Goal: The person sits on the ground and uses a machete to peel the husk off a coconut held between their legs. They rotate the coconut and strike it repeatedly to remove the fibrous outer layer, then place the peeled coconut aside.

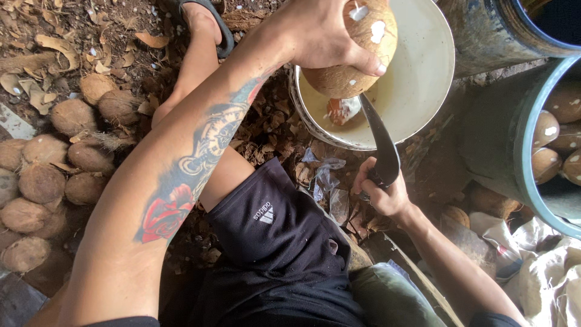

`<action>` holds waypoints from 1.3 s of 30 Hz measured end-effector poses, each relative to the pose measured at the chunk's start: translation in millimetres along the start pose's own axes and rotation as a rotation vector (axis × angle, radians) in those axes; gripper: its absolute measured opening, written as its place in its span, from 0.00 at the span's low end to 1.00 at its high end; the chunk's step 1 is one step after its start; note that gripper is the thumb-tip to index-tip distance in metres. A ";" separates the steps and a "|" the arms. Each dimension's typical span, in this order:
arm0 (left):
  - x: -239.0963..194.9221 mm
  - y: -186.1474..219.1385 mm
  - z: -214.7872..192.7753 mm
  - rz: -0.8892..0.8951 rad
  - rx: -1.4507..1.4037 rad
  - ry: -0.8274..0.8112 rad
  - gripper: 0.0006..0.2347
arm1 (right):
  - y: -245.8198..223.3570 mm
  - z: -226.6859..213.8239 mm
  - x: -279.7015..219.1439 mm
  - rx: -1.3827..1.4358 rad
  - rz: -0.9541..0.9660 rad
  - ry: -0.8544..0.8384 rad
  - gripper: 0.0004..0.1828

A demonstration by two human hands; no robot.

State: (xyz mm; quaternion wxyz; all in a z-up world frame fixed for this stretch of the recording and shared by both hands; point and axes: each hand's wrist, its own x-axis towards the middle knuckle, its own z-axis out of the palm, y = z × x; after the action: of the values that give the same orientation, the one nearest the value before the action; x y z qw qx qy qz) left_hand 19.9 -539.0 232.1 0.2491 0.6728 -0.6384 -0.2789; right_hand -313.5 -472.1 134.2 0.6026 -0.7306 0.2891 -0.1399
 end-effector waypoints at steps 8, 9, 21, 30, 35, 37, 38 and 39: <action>0.0 20.9 -4.3 0.044 0.048 -0.016 0.40 | 13.6 2.8 -2.3 0.060 -0.010 0.002 0.06; 0.0 23.3 -4.6 0.045 0.047 -0.018 0.40 | 10.9 3.1 -3.0 0.060 -0.009 0.003 0.06; 0.4 30.1 -4.6 0.092 0.036 -0.031 0.39 | 8.0 3.6 -0.5 0.081 0.002 0.006 0.07; -0.1 35.6 -4.3 0.079 0.067 -0.029 0.37 | 21.9 3.7 -5.7 0.097 0.091 0.005 0.07; 0.5 37.9 -3.1 0.064 0.067 -0.040 0.39 | 16.5 3.4 -4.3 0.068 0.075 0.013 0.06; 1.1 38.5 -3.3 0.078 0.055 -0.040 0.37 | 13.8 3.3 -3.6 0.085 0.061 0.013 0.06; 0.9 38.6 -3.3 0.091 0.044 -0.041 0.36 | 12.5 3.5 -3.4 0.103 0.047 0.012 0.06; 1.5 37.9 -2.2 0.090 0.043 -0.040 0.36 | 14.2 2.9 -3.8 0.102 0.047 0.011 0.06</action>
State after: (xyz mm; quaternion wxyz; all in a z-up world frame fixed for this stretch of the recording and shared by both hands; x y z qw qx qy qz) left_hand -5.8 -542.8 259.8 0.2341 0.6430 -0.6786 -0.2670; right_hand -318.6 -469.0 120.4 0.6406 -0.6912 0.3018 -0.1443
